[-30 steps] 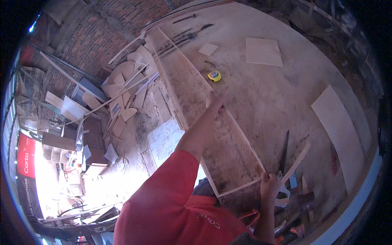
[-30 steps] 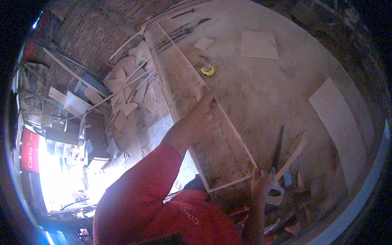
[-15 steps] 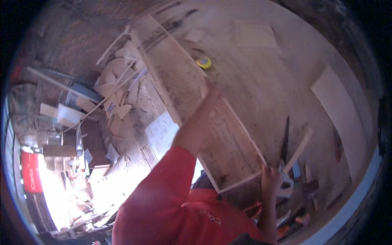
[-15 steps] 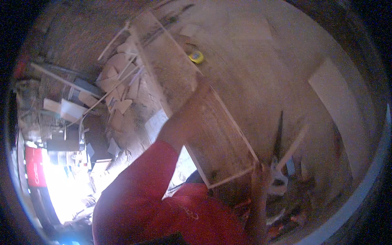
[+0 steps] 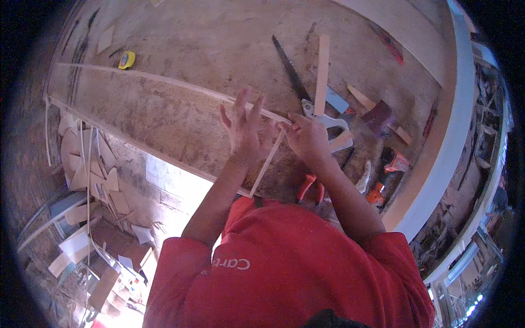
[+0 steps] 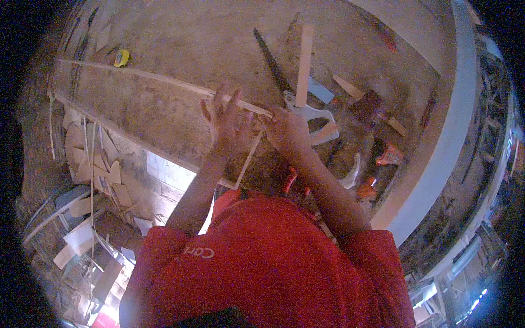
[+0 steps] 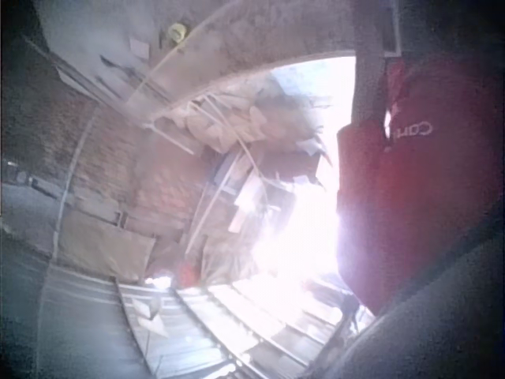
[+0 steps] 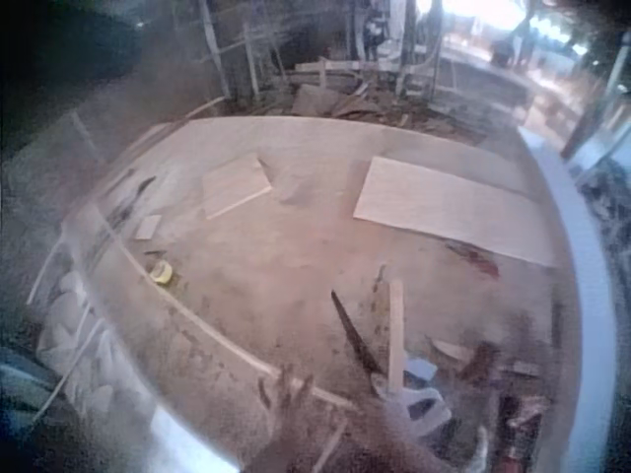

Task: The person assembles a rectangular wooden frame on a workbench using a pneumatic nail gun. They position thin wooden strips, secure them with nails, and then place a white panel into the completed frame.

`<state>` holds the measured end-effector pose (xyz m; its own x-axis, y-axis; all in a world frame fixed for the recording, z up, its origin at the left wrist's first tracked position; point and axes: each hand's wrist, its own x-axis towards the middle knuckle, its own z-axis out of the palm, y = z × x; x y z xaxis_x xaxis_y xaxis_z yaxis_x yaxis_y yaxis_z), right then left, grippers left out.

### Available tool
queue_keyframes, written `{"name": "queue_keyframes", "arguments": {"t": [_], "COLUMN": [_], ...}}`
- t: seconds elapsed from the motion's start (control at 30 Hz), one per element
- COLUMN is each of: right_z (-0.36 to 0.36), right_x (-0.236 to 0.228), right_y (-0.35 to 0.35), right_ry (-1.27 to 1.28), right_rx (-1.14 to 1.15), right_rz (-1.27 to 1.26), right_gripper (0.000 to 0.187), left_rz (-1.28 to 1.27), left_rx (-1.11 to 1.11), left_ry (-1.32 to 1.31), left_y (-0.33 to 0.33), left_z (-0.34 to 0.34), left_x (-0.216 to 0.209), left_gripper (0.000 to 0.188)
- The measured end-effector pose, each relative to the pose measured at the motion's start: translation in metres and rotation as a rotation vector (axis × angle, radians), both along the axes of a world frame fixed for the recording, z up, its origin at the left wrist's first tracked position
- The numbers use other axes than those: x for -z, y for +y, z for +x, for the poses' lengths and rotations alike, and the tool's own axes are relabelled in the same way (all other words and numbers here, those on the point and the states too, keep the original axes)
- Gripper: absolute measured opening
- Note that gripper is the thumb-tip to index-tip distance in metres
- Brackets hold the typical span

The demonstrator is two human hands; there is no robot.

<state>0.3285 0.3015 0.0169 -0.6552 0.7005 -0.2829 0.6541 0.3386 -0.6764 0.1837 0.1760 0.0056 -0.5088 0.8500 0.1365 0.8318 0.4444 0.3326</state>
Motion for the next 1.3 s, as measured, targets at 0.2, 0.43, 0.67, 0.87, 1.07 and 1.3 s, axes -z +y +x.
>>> {"name": "queue_keyframes", "arguments": {"t": [0.2, 0.43, 0.67, 0.87, 1.07, 1.3], "right_z": [0.062, 0.069, 0.087, 0.166, 0.286, 0.247], "right_x": [-0.023, -0.02, 0.001, -0.049, -0.054, -0.017], "right_y": [0.014, 0.037, 0.125, 0.132, 0.064, -0.054], "right_ry": [-0.098, -0.346, -0.291, -0.164, -0.284, -0.063], "right_rx": [-0.123, -0.165, 0.03, 0.41, 0.639, 0.268], "right_rz": [0.503, 0.535, 0.773, 0.828, 0.592, 0.433], "right_gripper": [0.034, 0.031, 0.033, 0.034, 0.023, 0.018], "left_rz": [0.243, 0.171, 0.217, 0.181, 0.336, 0.328], "left_rx": [-0.072, -0.049, -0.026, 0.084, 0.108, 0.097], "left_ry": [-0.144, -0.087, -0.1, -0.081, -0.114, -0.159], "left_y": [-0.01, -0.015, -0.025, -0.021, -0.019, -0.025], "left_z": [0.01, -0.019, -0.015, -0.02, -0.027, -0.022], "left_x": [0.005, -0.004, 0.002, -0.011, 0.013, 0.006], "left_gripper": [0.07, 0.064, 0.055, 0.05, 0.044, 0.04]}}
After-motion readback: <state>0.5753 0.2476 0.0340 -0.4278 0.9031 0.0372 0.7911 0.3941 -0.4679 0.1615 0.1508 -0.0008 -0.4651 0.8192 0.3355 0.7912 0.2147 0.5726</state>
